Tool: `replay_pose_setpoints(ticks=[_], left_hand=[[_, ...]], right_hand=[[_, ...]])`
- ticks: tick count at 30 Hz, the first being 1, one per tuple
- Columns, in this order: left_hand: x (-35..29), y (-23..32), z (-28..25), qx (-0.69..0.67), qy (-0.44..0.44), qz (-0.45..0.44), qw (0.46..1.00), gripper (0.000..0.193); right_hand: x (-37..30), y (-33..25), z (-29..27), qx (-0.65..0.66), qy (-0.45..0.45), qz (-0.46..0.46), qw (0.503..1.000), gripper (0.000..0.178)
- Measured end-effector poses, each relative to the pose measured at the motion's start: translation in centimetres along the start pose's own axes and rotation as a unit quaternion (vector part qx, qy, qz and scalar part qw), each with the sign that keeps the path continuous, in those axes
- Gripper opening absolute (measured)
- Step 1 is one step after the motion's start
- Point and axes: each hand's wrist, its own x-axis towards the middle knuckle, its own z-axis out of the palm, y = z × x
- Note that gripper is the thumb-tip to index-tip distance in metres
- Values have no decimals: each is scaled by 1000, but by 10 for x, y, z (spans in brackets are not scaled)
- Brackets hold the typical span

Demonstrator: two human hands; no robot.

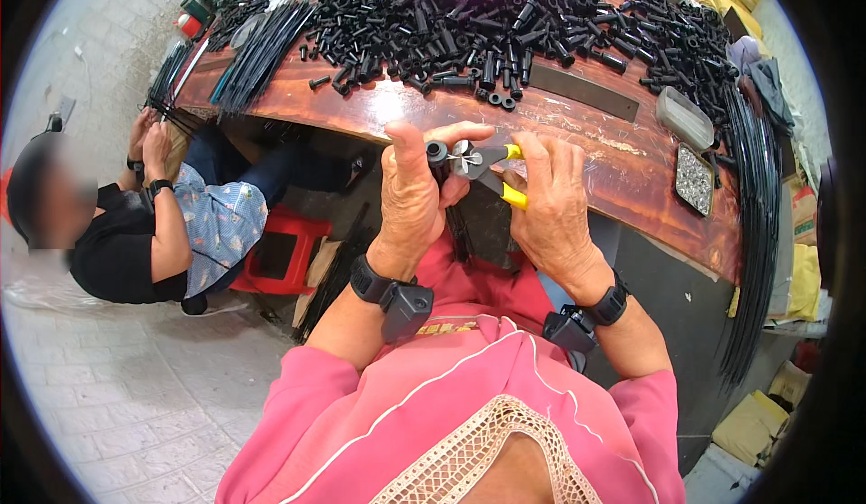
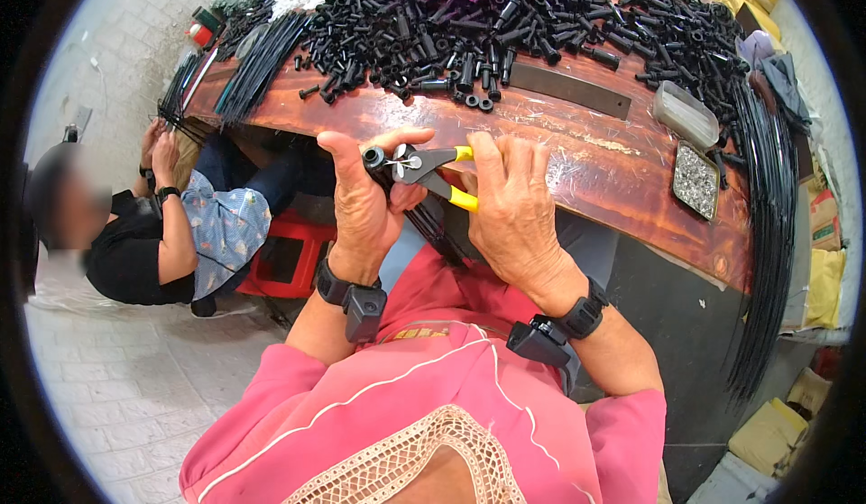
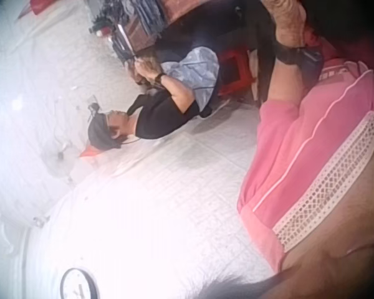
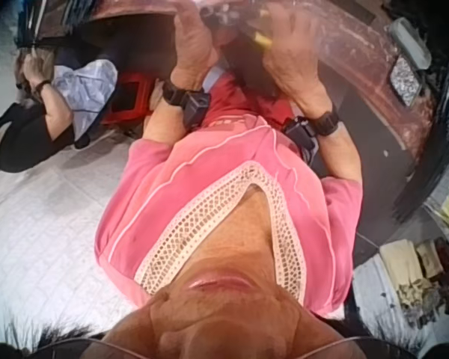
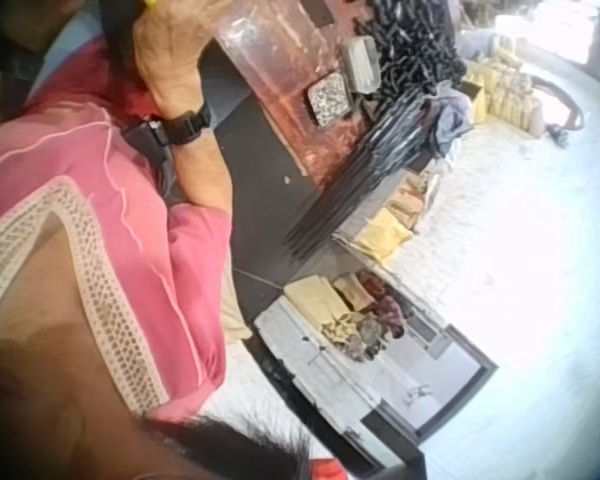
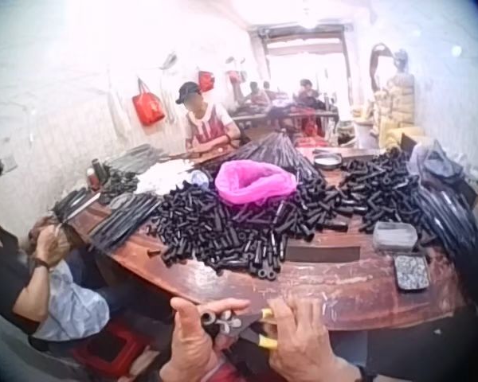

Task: Assemble umbrella ribs by attaching plastic tips and joining the rods with wire.

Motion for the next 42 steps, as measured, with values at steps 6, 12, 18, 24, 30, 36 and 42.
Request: replay_pose_setpoints(ticks=[6,12,18,24,30,36,42], left_hand=[[-2,3,1,24,-1,3,1000,92],[-4,12,-8,53,-126,31,990,91],[-5,13,-14,149,-221,40,963,66],[-9,14,-18,110,-153,27,982,39],[-12,22,-11,87,-237,6,968,51],[-10,23,-10,88,-211,11,974,32],[-1,23,-12,69,-277,-10,958,55]], right_hand=[[5,5,-7,-29,-13,-12,999,36],[21,40,-42,87,-138,-99,982,27],[29,51,-53,535,-673,243,450,53],[31,12,-82,-86,-214,-114,966,47],[12,42,-62,533,-604,245,540,44],[25,36,-79,394,-542,112,734,50],[21,40,-91,268,-445,63,852,36]])
